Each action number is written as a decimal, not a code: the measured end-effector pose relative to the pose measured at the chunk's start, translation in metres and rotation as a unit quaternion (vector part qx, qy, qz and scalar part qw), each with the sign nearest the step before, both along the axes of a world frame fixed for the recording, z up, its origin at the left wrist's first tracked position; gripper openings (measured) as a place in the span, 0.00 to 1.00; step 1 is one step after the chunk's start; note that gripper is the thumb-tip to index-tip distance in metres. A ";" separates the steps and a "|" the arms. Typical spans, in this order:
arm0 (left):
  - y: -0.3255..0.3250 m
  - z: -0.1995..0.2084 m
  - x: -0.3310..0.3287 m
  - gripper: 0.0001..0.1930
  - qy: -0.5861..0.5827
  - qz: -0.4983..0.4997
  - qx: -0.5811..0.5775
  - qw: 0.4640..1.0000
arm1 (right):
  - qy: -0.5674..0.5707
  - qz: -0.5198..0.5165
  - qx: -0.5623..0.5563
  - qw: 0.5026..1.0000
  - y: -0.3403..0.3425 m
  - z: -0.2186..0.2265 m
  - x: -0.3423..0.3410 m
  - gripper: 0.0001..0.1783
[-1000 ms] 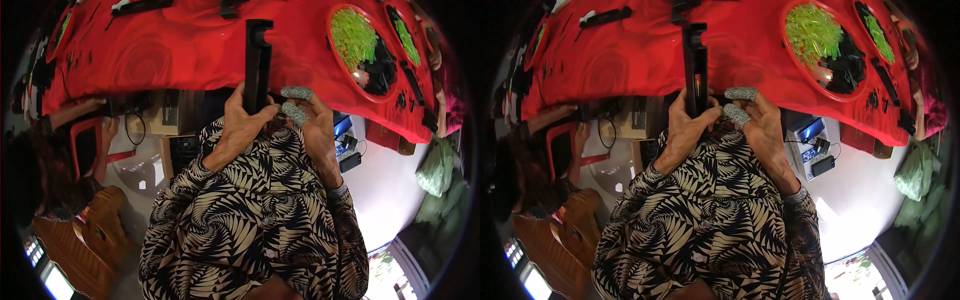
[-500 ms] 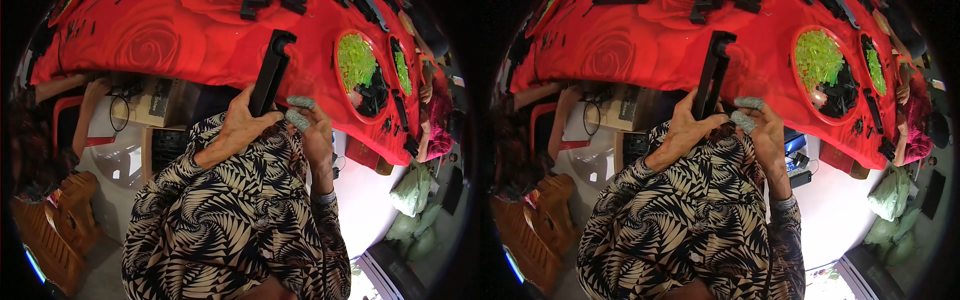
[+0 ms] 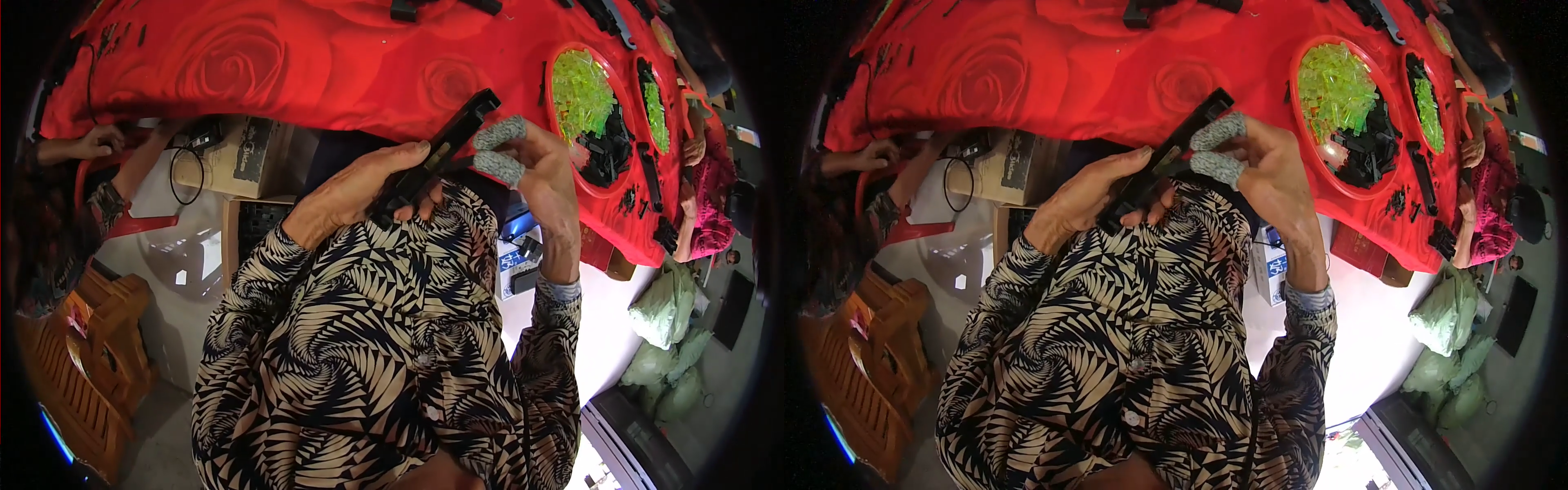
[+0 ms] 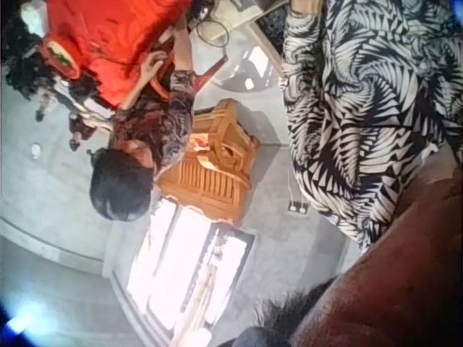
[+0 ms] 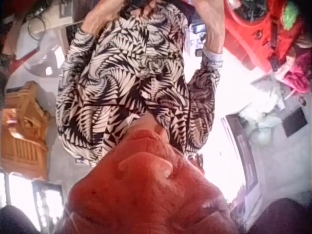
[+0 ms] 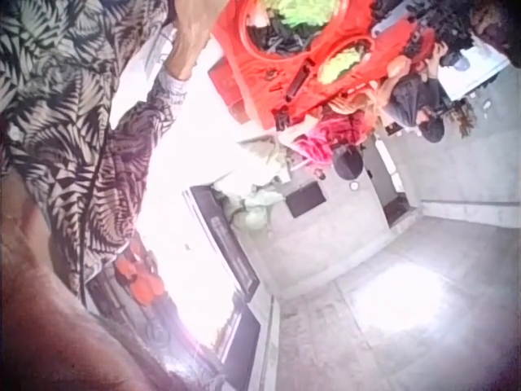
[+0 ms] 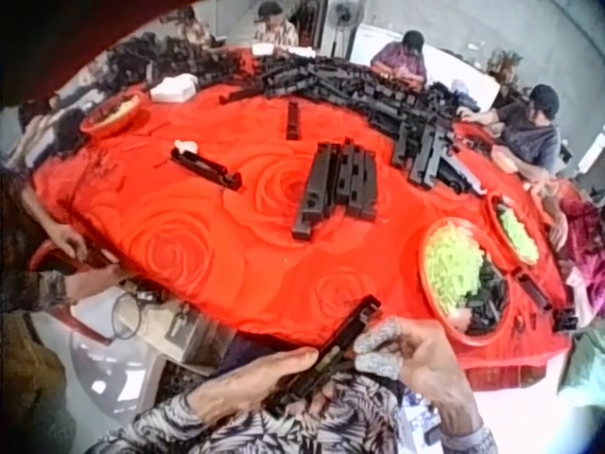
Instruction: The person assembles plastic and rubber components by hand, fitting rubber seals and plastic pins into black plastic parts at a workbench.
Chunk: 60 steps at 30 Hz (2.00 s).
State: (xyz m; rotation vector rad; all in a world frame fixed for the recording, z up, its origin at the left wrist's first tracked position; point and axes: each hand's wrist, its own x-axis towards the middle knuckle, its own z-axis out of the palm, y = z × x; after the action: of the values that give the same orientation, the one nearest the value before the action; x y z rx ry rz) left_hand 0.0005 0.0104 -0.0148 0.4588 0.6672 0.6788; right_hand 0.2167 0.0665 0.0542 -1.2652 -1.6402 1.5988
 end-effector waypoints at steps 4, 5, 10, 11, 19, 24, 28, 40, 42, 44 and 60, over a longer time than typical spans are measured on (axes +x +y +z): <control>0.000 -0.009 -0.005 0.21 -0.033 0.001 0.007 0.999 | -0.007 0.063 -0.011 0.998 0.013 0.001 -0.008 0.11; 0.000 -0.009 -0.006 0.21 -0.037 -0.001 0.012 0.999 | -0.024 0.084 -0.013 0.996 0.016 0.000 -0.010 0.11; 0.000 -0.017 -0.006 0.21 -0.067 -0.009 0.012 0.998 | -0.048 0.116 -0.014 0.992 0.023 -0.001 -0.017 0.09; 0.000 -0.020 -0.006 0.20 -0.079 -0.013 0.015 0.997 | -0.057 0.126 -0.014 0.990 0.024 0.000 -0.018 0.09; 0.000 -0.022 -0.009 0.17 -0.088 -0.013 0.023 0.996 | -0.094 0.152 -0.020 0.984 0.028 0.004 -0.028 0.10; -0.002 -0.022 -0.012 0.16 -0.071 -0.004 0.017 0.997 | -0.107 0.152 -0.021 0.982 0.028 0.006 -0.033 0.10; -0.001 -0.023 -0.012 0.17 -0.055 -0.012 0.021 0.998 | -0.125 0.144 -0.014 0.982 0.026 0.008 -0.035 0.11; -0.002 -0.027 -0.012 0.17 -0.039 0.004 0.010 0.999 | -0.118 0.146 0.023 0.982 0.024 0.000 -0.031 0.11; -0.002 -0.026 -0.012 0.17 -0.040 0.005 0.010 0.999 | -0.103 0.148 0.019 0.983 0.024 -0.003 -0.030 0.11; -0.001 -0.023 -0.012 0.17 -0.035 0.002 0.013 0.999 | -0.104 0.146 0.023 0.984 0.023 -0.004 -0.030 0.12; -0.003 -0.018 -0.013 0.16 -0.014 0.008 0.014 1.000 | -0.141 0.080 0.162 0.973 0.000 -0.009 -0.039 0.12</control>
State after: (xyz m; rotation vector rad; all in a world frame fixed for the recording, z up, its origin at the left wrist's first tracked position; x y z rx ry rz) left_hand -0.0120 0.0076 -0.0332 0.4701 0.6364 0.7097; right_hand 0.1773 0.0669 0.0455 -1.2518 -2.1268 1.2078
